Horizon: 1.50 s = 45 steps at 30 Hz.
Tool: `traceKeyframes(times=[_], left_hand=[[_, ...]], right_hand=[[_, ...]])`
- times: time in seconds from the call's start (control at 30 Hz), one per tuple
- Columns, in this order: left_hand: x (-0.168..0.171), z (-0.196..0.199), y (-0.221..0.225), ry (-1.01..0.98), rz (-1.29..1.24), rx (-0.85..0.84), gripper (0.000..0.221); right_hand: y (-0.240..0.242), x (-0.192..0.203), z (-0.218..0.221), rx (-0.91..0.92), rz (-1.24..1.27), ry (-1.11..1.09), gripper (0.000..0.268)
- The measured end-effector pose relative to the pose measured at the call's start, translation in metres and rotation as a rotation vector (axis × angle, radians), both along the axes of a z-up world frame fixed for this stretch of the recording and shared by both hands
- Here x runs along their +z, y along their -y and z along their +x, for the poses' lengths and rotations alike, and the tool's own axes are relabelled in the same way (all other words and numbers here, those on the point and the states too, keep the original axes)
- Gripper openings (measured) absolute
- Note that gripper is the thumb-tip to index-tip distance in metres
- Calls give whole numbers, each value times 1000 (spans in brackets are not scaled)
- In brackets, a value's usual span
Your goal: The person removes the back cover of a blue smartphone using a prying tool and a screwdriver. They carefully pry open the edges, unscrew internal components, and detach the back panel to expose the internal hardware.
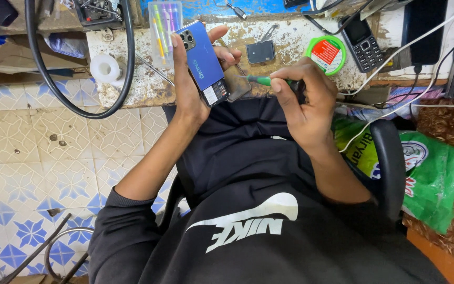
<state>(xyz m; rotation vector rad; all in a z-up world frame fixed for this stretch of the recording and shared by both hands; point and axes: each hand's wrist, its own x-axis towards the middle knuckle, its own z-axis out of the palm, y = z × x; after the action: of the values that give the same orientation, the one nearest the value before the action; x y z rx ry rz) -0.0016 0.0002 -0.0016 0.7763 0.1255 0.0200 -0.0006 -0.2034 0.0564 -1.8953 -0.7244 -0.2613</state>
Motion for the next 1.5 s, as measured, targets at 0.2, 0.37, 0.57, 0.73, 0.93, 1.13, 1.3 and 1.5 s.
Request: traceKeyframes(times=[0.2, 0.37, 0.57, 0.73, 0.93, 1.13, 1.3, 1.5], left_hand=[[2, 0, 0, 5, -14, 23, 88], [0, 0, -1, -4, -39, 10, 89], [-1, 0, -2, -20, -31, -7, 91], [-3, 3, -1, -44, -58, 10, 91], [11, 0, -3, -82, 132, 133, 92], [45, -7, -12, -317, 315, -118, 97], [20, -13, -19, -268, 364, -348, 80], [0, -18, -25, -236, 218, -373, 72]], right_hand=[[-4, -12, 1, -4, 72, -97, 22], [-4, -15, 2, -11, 91, -124, 23], [-2, -17, 1, 4, 131, -137, 26], [-2, -14, 1, -54, 122, -96, 22], [1, -17, 3, -86, 117, -74, 21], [1, -15, 6, -42, 26, -71, 20], [-3, -16, 13, 24, 14, 2, 16], [-5, -23, 14, 84, 43, 16, 13]])
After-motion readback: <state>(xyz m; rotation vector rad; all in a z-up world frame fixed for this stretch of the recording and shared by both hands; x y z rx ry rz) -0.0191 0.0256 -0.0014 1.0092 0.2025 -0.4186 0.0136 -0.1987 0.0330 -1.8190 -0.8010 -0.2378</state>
